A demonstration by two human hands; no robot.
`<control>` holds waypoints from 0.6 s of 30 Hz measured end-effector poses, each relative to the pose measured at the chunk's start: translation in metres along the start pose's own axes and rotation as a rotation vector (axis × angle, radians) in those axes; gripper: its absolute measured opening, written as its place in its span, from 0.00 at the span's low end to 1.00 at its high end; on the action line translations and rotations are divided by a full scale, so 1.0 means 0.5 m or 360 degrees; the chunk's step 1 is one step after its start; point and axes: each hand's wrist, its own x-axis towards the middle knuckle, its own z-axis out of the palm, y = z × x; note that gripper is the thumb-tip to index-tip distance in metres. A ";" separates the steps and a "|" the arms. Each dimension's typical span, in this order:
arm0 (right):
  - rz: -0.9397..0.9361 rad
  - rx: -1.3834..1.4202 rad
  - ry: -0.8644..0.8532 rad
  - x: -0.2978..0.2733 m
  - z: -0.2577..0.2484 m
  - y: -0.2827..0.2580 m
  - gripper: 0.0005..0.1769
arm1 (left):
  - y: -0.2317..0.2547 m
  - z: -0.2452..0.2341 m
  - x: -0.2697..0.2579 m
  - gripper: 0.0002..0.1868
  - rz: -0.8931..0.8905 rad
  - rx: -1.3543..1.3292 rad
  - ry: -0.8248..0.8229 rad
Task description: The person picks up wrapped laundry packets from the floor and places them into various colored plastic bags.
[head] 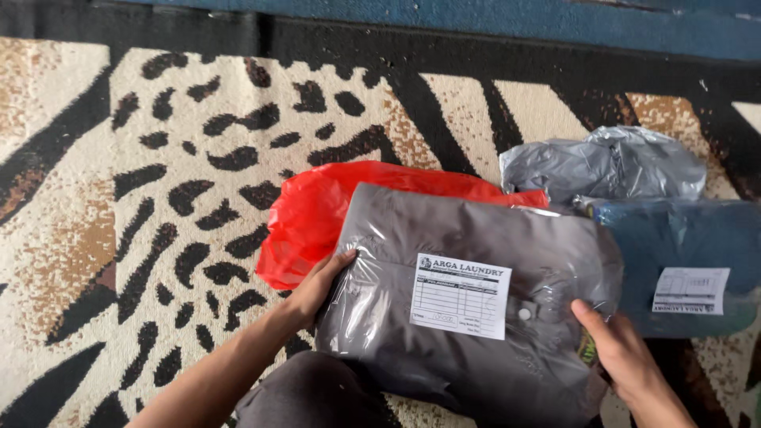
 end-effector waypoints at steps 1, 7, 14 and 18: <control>0.0137 -0.0034 -0.0040 0.011 0.002 0.012 0.34 | -0.006 -0.009 -0.004 0.38 0.0017 -0.0008 0.0006; 0.0532 -0.0423 0.0155 0.067 -0.002 0.102 0.32 | -0.024 -0.036 -0.048 0.37 -0.0117 -0.0215 0.0023; -0.0706 -0.1171 -0.0349 0.016 -0.221 0.328 0.29 | -0.035 -0.009 -0.026 0.42 -0.0056 0.0178 -0.0110; -0.0289 -0.1208 -0.0249 -0.048 -0.281 0.374 0.30 | -0.056 0.044 0.005 0.45 -0.0134 0.0318 -0.0225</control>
